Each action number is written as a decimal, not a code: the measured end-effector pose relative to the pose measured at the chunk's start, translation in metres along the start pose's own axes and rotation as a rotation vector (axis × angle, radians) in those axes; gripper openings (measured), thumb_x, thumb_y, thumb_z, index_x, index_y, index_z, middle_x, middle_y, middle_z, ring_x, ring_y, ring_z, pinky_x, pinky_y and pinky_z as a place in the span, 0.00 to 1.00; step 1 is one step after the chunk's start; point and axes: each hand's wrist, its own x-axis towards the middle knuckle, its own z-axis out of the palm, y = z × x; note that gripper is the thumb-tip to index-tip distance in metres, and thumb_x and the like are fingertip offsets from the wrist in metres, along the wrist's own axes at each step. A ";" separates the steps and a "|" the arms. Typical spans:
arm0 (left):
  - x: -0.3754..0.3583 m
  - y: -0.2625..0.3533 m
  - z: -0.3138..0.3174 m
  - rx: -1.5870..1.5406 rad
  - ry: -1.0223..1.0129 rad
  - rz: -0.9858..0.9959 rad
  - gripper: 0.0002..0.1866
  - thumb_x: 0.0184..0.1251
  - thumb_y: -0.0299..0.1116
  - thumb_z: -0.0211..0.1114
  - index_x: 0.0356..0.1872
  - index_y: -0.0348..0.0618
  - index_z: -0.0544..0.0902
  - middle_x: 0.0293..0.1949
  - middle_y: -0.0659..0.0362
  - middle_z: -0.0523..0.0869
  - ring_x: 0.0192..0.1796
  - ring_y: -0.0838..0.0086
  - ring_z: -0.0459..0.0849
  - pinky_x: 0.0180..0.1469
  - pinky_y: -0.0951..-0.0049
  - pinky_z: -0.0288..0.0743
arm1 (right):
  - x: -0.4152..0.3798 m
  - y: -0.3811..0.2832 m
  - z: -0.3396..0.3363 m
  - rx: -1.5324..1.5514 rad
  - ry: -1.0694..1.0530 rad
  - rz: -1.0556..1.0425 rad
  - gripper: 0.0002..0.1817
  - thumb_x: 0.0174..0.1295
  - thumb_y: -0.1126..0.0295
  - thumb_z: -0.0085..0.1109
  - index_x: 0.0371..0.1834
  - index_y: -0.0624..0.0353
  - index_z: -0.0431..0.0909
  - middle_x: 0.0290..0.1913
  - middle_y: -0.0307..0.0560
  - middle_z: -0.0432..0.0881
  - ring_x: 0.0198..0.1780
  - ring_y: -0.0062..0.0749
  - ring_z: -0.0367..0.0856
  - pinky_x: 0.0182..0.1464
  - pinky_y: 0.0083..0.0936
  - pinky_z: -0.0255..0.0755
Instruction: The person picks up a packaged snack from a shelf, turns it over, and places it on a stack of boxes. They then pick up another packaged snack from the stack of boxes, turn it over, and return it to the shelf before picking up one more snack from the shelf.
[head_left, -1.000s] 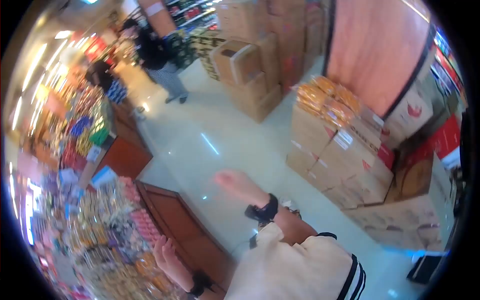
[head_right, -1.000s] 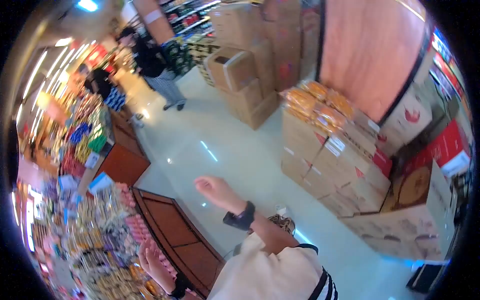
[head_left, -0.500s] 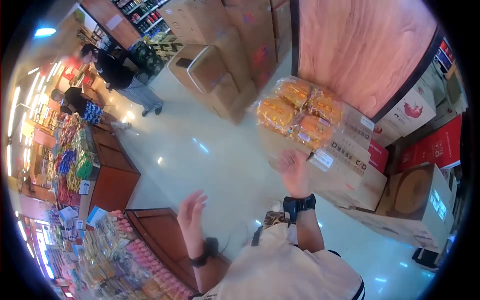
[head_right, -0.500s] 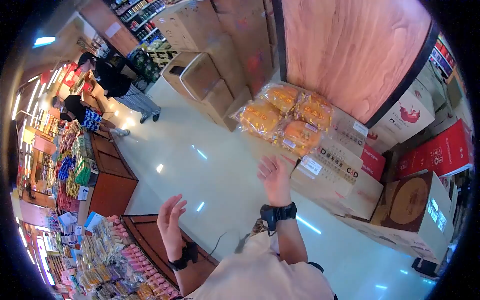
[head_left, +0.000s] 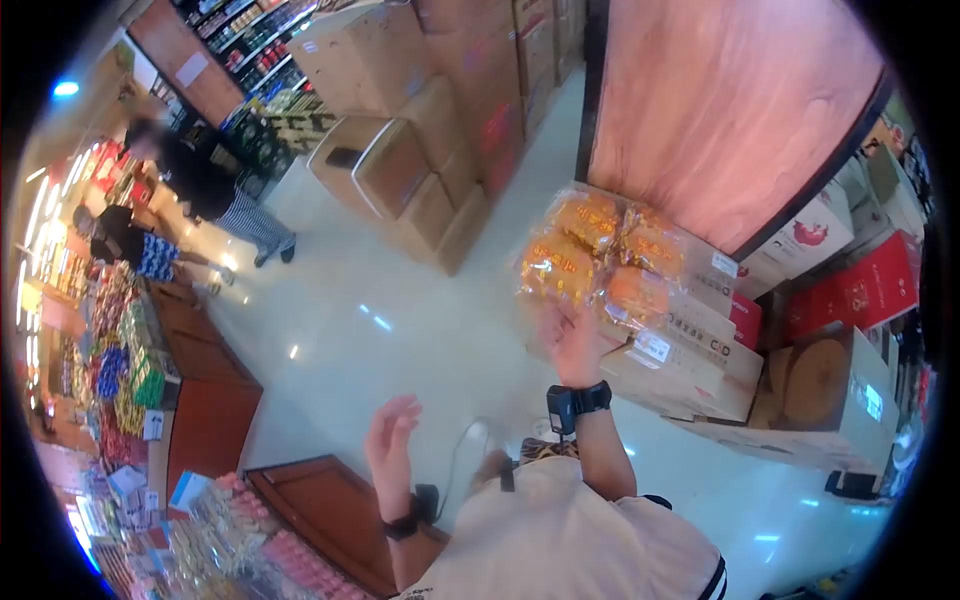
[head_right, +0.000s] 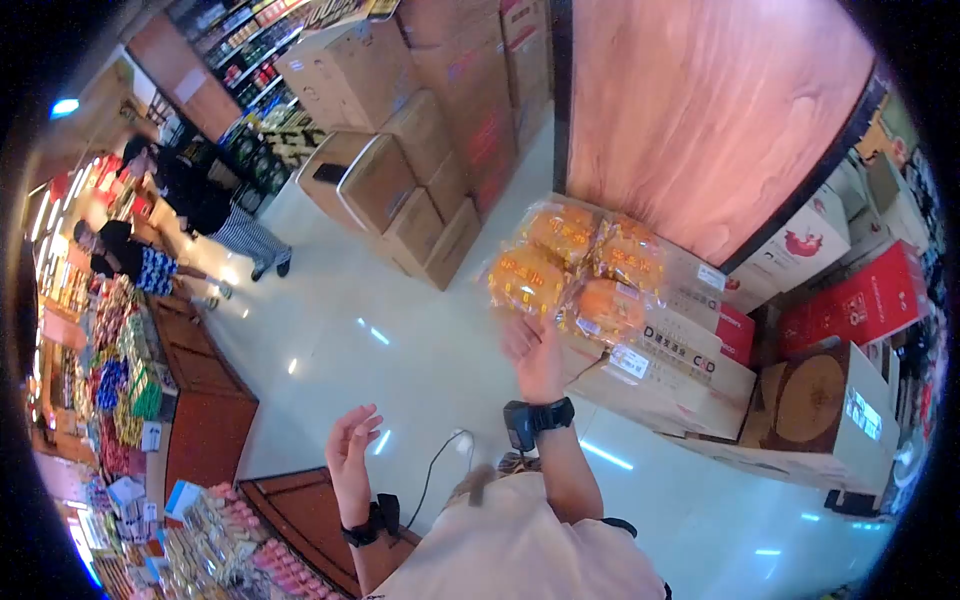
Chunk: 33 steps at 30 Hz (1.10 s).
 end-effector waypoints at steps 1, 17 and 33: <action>0.011 0.003 -0.004 0.000 -0.033 0.014 0.15 0.74 0.31 0.55 0.56 0.35 0.76 0.55 0.51 0.83 0.54 0.65 0.83 0.55 0.68 0.75 | 0.001 0.004 0.000 -0.021 0.015 -0.031 0.30 0.68 0.44 0.52 0.58 0.60 0.69 0.55 0.48 0.74 0.53 0.40 0.77 0.52 0.39 0.75; 0.102 -0.012 -0.033 -0.030 -0.551 0.031 0.20 0.73 0.28 0.54 0.63 0.38 0.71 0.59 0.52 0.80 0.57 0.68 0.81 0.56 0.70 0.74 | -0.036 0.060 0.045 -0.513 0.151 -0.708 0.21 0.74 0.61 0.45 0.63 0.64 0.70 0.58 0.47 0.71 0.59 0.32 0.74 0.56 0.33 0.77; 0.131 -0.003 0.020 -0.258 -0.231 -0.112 0.39 0.73 0.36 0.61 0.75 0.42 0.47 0.61 0.46 0.76 0.60 0.65 0.78 0.61 0.64 0.73 | -0.003 -0.018 0.085 -0.687 -0.493 -0.278 0.28 0.56 0.78 0.52 0.64 0.58 0.68 0.55 0.46 0.77 0.48 0.32 0.79 0.48 0.31 0.78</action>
